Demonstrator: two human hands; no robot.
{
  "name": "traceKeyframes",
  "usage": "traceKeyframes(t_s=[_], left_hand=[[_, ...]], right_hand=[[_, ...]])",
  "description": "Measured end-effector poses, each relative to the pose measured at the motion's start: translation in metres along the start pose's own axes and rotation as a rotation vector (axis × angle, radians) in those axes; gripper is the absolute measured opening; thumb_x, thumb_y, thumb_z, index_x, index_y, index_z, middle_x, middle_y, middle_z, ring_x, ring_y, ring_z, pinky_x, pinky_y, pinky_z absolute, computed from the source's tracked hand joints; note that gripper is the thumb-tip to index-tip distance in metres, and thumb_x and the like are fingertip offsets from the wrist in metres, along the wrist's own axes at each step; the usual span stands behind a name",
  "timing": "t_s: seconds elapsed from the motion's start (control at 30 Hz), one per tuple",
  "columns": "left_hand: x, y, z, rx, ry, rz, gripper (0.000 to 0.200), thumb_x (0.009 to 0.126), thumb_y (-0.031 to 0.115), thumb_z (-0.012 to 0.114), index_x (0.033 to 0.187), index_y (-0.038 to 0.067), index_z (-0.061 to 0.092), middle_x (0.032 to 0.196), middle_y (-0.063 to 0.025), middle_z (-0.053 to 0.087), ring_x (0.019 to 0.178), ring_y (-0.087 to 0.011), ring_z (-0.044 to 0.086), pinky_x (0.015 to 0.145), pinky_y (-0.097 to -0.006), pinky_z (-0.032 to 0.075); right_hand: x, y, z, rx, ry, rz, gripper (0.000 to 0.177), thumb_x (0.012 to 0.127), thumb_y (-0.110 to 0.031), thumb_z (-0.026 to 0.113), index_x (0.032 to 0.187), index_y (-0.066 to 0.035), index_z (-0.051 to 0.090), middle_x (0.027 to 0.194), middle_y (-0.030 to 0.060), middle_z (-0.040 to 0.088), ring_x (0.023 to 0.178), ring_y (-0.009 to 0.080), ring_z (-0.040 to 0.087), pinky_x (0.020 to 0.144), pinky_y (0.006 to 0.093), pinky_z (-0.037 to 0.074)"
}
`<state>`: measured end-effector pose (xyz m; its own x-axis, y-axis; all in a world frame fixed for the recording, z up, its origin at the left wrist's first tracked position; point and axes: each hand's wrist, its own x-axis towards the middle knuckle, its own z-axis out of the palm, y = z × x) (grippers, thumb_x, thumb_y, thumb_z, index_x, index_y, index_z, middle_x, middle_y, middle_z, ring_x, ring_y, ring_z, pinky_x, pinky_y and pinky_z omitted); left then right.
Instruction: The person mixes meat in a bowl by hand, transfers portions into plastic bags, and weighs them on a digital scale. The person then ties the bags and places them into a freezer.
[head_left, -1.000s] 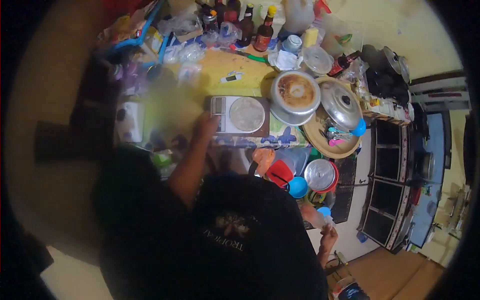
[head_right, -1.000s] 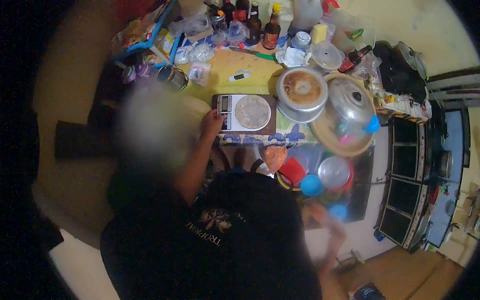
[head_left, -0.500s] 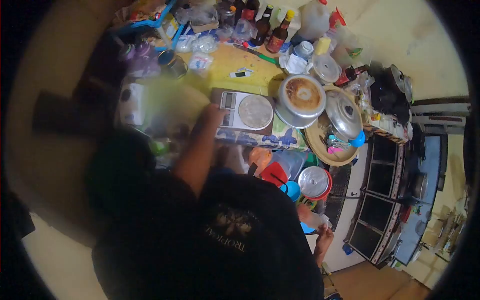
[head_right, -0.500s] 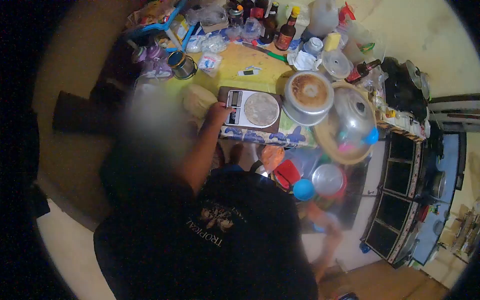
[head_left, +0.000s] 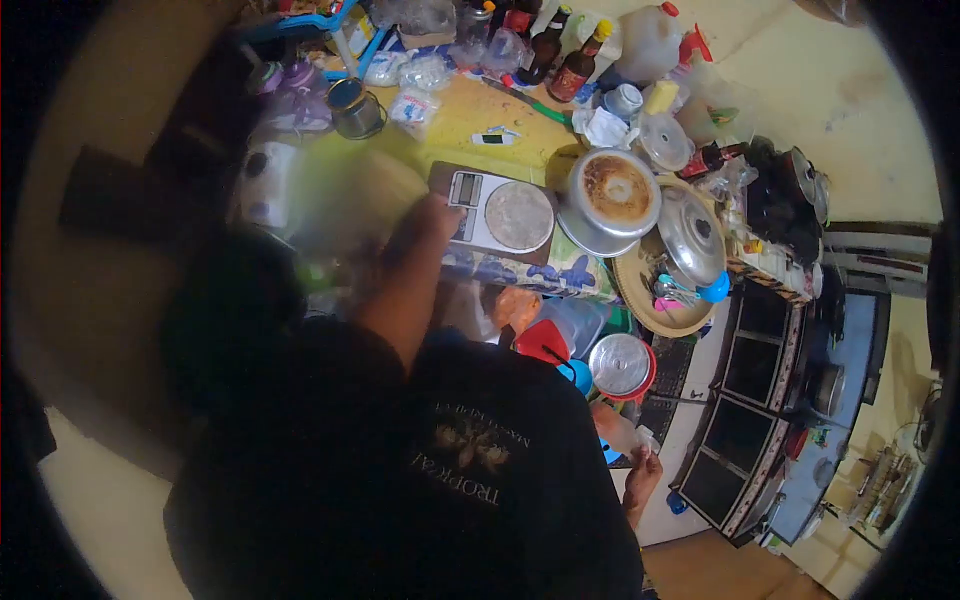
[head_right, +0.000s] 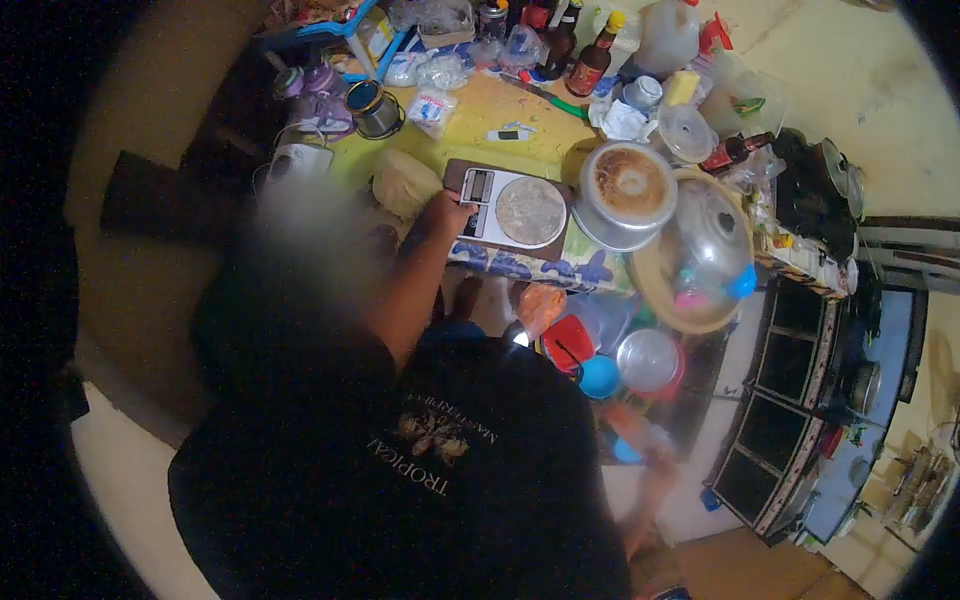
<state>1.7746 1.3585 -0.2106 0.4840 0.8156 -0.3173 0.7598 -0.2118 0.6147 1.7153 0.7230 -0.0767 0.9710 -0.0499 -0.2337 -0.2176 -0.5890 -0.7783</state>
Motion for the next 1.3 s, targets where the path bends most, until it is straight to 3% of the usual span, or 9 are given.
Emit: traceKeyframes(t_s=[0.13,0.23,0.43,0.5,0.73,0.83,1.0,1.1,1.3], left_hand=[[-0.002,0.004,-0.006,0.027,-0.034,0.0,0.046,0.063,0.032,0.083,0.094,0.003,0.064,0.095,-0.0161,0.067,0.086,-0.0308,0.065,0.076,-0.0399,0.05],[0.004,-0.002,0.001,0.091,-0.019,0.07,0.038,0.072,0.031,0.075,0.094,0.0,0.068,0.093,-0.0208,0.068,0.089,-0.0353,0.066,0.081,-0.0428,0.05],[0.013,-0.026,0.014,-0.228,-0.122,0.055,0.04,0.069,0.034,0.077,0.09,0.001,0.069,0.091,-0.0212,0.067,0.084,-0.0351,0.066,0.077,-0.0425,0.05],[0.002,-0.018,0.007,-0.093,0.093,0.121,0.035,0.068,0.03,0.077,0.086,0.001,0.07,0.085,-0.0199,0.068,0.082,-0.0341,0.066,0.075,-0.0425,0.05],[-0.018,0.004,-0.018,-0.207,-0.002,0.041,0.03,0.068,0.026,0.079,0.084,0.002,0.07,0.082,-0.0172,0.069,0.075,-0.0318,0.067,0.069,-0.0418,0.05],[-0.008,-0.005,-0.005,-0.169,-0.01,0.092,0.04,0.062,0.029,0.084,0.085,0.002,0.066,0.079,-0.0152,0.069,0.071,-0.0281,0.066,0.067,-0.0394,0.051],[-0.012,-0.002,0.0,-0.132,0.136,0.106,0.036,0.064,0.026,0.082,0.084,0.002,0.065,0.081,-0.017,0.069,0.075,-0.0315,0.067,0.069,-0.0396,0.052],[-0.012,-0.003,0.0,-0.061,0.106,0.11,0.044,0.067,0.028,0.08,0.096,0.001,0.063,0.091,-0.0186,0.067,0.086,-0.0339,0.066,0.076,-0.0419,0.051],[-0.003,-0.012,0.009,-0.052,0.087,0.151,0.047,0.066,0.03,0.079,0.098,0.001,0.061,0.094,-0.0189,0.066,0.09,-0.0352,0.064,0.079,-0.043,0.05]], right_hand=[[0.006,-0.009,0.001,-0.128,-0.013,-0.002,0.044,0.094,-0.039,0.057,0.08,0.003,0.064,0.075,0.0055,0.062,0.071,0.0124,0.054,0.066,0.0286,0.043],[0.012,-0.027,0.006,-0.118,-0.015,-0.054,0.043,0.094,-0.037,0.056,0.08,0.003,0.064,0.074,0.0047,0.062,0.07,0.0125,0.053,0.066,0.0289,0.043],[0.021,-0.091,0.017,-0.175,-0.057,-0.227,0.038,0.095,-0.031,0.056,0.084,0.004,0.065,0.076,0.0042,0.063,0.073,0.012,0.055,0.069,0.0285,0.044],[0.025,-0.104,0.018,-0.18,-0.082,-0.289,0.036,0.095,-0.03,0.056,0.085,0.003,0.065,0.077,0.0043,0.064,0.074,0.0118,0.056,0.07,0.0283,0.044],[0.029,-0.126,0.028,-0.062,-0.179,-0.119,0.034,0.096,-0.029,0.056,0.093,0.004,0.066,0.082,0.0049,0.066,0.078,0.0112,0.057,0.075,0.0285,0.045],[0.021,-0.141,0.035,-0.075,-0.165,-0.078,0.035,0.096,-0.03,0.056,0.091,0.004,0.065,0.083,0.005,0.065,0.078,0.0119,0.057,0.075,0.0289,0.045],[0.02,-0.141,0.036,-0.118,-0.163,-0.058,0.036,0.096,-0.031,0.056,0.087,0.003,0.064,0.081,0.0044,0.064,0.078,0.0124,0.056,0.075,0.0289,0.045],[0.024,-0.131,0.035,-0.086,-0.127,-0.046,0.036,0.095,-0.031,0.056,0.086,0.003,0.064,0.08,0.0038,0.063,0.077,0.0119,0.055,0.074,0.0285,0.044],[0.018,-0.12,0.025,-0.086,-0.088,-0.118,0.038,0.095,-0.033,0.056,0.087,0.003,0.064,0.08,0.0038,0.063,0.077,0.0112,0.055,0.073,0.0286,0.044]])
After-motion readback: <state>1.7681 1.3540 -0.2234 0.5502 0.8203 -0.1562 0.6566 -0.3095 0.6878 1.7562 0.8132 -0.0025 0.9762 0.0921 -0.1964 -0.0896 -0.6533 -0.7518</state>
